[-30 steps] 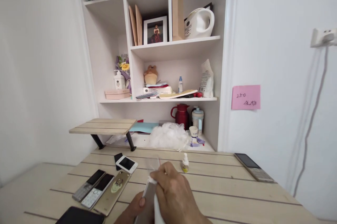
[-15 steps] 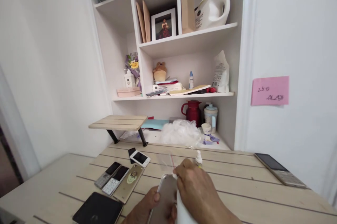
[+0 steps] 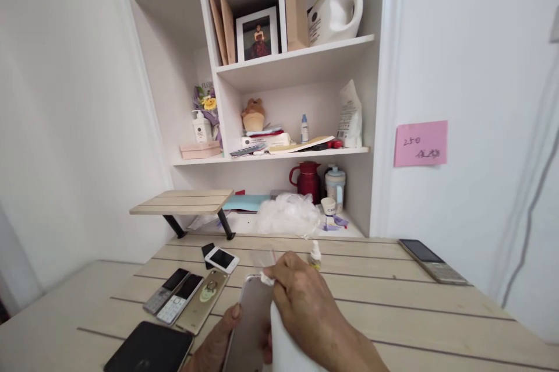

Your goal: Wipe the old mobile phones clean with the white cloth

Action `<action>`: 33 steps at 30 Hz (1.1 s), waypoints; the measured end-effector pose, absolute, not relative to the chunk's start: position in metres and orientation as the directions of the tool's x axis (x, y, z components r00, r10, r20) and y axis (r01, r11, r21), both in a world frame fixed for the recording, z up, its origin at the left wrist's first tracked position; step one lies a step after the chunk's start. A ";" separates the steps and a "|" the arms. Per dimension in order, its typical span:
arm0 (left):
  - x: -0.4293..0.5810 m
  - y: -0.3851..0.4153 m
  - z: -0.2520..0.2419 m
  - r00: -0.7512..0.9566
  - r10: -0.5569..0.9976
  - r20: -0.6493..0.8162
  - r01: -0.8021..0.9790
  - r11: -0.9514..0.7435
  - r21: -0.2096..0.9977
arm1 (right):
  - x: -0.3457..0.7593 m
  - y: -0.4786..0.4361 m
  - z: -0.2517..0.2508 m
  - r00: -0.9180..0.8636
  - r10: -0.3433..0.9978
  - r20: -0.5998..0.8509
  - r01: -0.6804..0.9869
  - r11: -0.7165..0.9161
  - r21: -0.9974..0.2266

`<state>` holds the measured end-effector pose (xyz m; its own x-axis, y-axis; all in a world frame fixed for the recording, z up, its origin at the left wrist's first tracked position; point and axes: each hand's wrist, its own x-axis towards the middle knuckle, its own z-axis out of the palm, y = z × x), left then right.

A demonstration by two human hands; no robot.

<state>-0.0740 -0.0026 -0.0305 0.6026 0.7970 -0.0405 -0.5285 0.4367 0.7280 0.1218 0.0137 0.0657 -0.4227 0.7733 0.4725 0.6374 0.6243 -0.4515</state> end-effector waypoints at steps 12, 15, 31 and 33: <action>-0.078 0.005 -0.035 0.667 0.743 0.044 -0.518 0.422 0.744 | 0.125 0.011 0.071 -0.366 0.817 0.446 0.681 0.562 -0.470; -0.077 0.004 -0.036 0.636 0.771 0.020 -0.533 0.421 0.734 | 0.123 0.009 0.071 -0.306 0.782 0.542 0.588 0.603 -0.538; -0.057 0.017 -0.028 0.385 0.920 -0.072 -0.537 0.287 0.793 | 0.111 0.013 0.069 -0.240 0.824 0.513 0.514 0.556 -0.653; -0.053 0.018 -0.033 0.341 0.939 -0.041 -0.571 0.242 0.784 | 0.114 0.013 0.069 -0.263 0.825 0.501 0.499 0.560 -0.661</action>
